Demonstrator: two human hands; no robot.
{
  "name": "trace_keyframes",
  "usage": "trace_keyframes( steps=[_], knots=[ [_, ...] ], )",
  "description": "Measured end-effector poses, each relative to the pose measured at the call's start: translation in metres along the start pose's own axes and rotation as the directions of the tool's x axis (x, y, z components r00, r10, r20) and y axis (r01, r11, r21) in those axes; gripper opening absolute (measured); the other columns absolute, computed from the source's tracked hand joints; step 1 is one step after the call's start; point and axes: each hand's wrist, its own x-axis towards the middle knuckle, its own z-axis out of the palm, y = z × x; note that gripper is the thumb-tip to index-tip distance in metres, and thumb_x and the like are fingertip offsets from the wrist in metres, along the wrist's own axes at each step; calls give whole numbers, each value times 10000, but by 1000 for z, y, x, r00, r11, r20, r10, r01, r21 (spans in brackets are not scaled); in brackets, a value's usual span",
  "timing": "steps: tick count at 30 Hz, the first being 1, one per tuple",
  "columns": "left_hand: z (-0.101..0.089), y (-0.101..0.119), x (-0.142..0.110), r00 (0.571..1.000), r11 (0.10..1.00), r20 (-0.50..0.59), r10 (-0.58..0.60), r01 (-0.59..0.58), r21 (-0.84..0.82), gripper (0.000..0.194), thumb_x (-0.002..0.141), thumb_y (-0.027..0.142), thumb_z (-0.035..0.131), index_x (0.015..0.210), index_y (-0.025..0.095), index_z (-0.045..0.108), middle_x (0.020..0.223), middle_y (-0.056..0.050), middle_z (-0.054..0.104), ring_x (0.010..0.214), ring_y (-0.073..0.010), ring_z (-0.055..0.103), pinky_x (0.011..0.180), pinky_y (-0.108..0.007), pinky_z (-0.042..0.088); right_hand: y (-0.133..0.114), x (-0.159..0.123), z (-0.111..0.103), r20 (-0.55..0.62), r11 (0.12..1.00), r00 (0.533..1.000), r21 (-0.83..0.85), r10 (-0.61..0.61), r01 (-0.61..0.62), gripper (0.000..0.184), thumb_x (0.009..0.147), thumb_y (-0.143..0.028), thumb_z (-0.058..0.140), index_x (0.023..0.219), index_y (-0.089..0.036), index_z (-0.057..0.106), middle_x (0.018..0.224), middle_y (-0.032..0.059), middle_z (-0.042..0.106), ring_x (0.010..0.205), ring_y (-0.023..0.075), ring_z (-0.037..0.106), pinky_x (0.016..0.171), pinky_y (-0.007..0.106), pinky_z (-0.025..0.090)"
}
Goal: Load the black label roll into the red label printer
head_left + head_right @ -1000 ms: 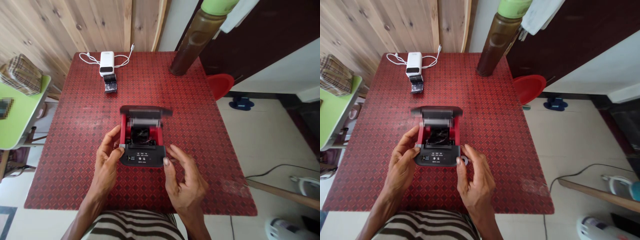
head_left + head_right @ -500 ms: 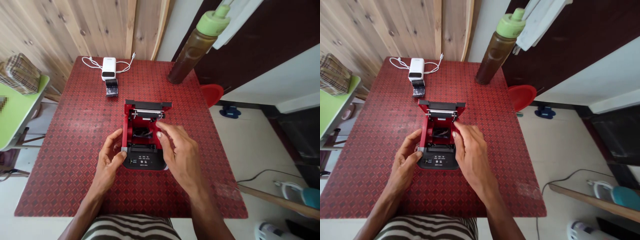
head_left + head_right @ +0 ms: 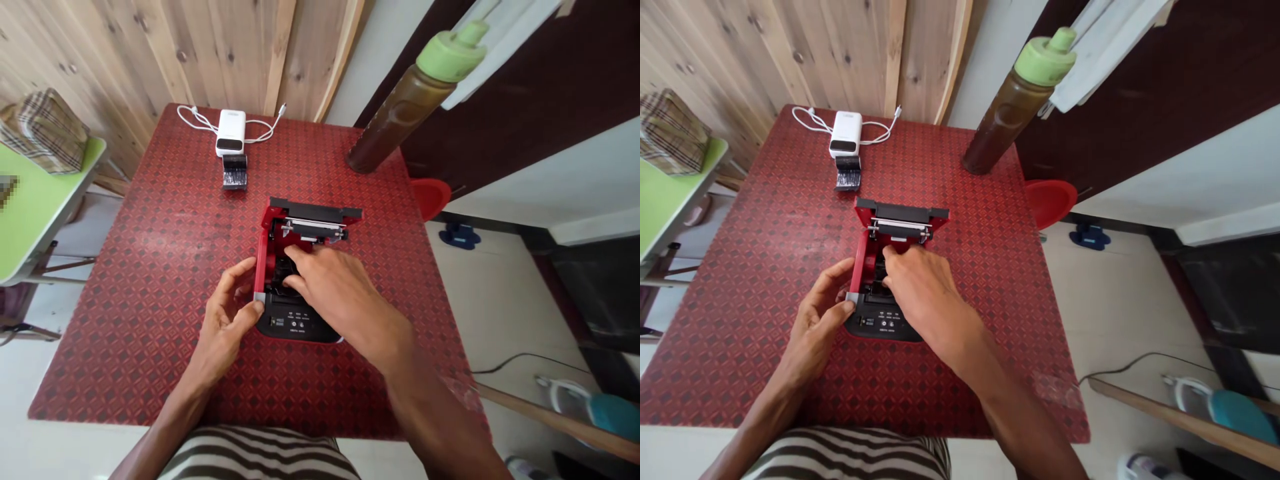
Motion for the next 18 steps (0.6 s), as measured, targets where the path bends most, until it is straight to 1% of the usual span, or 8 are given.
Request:
trace_keyframes(
  steps=[2, 5, 8, 11, 13, 15, 16, 18],
  knots=[
    [0, 0, 0, 1000, 1000, -4, 13, -13, -1, 538, 993, 371, 807, 1513, 302, 686, 1562, -78, 740, 1375, -301, 741, 1122, -442, 608, -7, 7, -5, 45, 998, 999, -68, 0, 3, 254, 1100, -164, 639, 1297, -144, 798, 1076, 203, 866, 1011, 372, 862, 768, 399, 619],
    [0, 0, 1, 1000, 1000, -17, 9, -9, 9, 544, 984, 368, 807, 1509, 297, 685, 1556, -83, 742, 1380, -313, 735, 1099, -449, 615, -13, 13, -9, 69, 995, 998, -98, -14, 21, 271, 1096, -99, 580, 1193, -135, 831, 1107, 220, 866, 1057, 369, 859, 784, 391, 613],
    [0, 0, 1, 1000, 1000, -17, 5, -4, 23, 548, 983, 383, 806, 1510, 295, 683, 1555, -90, 740, 1388, -322, 728, 1082, -448, 615, -14, 14, -10, 59, 994, 998, -103, -24, 30, 278, 1086, -96, 586, 1197, -152, 834, 1125, 207, 869, 1070, 357, 853, 793, 383, 600],
    [-1, 1, 1, 1000, 1000, -8, 1, -1, 23, 552, 987, 394, 806, 1515, 297, 677, 1555, -89, 740, 1367, -310, 738, 1091, -444, 610, -11, 8, -8, 10, 993, 1000, -121, -11, 12, 269, 1077, -130, 602, 1223, -175, 824, 1070, 179, 872, 984, 348, 853, 724, 379, 565],
    [-1, 2, 0, 1000, 1000, -6, -1, 1, 21, 547, 991, 389, 805, 1515, 302, 678, 1556, -81, 741, 1361, -297, 741, 1098, -430, 606, -8, -1, -4, -96, 994, 995, -104, 12, -22, 247, 1074, -178, 620, 1215, -201, 821, 1040, 145, 872, 897, 334, 844, 656, 374, 523],
    [-1, 2, -1, 1000, 1000, -16, -2, 3, 24, 537, 992, 372, 802, 1511, 306, 683, 1559, -77, 740, 1367, -296, 739, 1074, -413, 614, -2, -14, 1, -256, 999, 967, -42, 20, -32, 198, 1056, -224, 665, 1165, -229, 830, 991, 100, 862, 810, 297, 815, 613, 360, 482],
    [-1, 2, -1, 1000, 1000, -21, -4, 5, 29, 535, 992, 367, 800, 1512, 307, 684, 1564, -78, 737, 1373, -302, 737, 1050, -407, 622, 2, -22, 3, -347, 1000, 938, 12, 12, -8, 167, 1039, -236, 697, 1134, -239, 835, 959, 76, 850, 775, 270, 793, 609, 351, 475],
    [-2, 1, -1, 1000, 999, -24, -8, 9, 35, 537, 996, 371, 799, 1517, 309, 684, 1576, -84, 729, 1384, -317, 731, 1011, -402, 633, 14, -39, 7, -513, 983, 858, 158, 1, 93, 141, 998, -234, 759, 1115, -248, 838, 912, 35, 813, 732, 212, 741, 624, 330, 483]
  ],
)
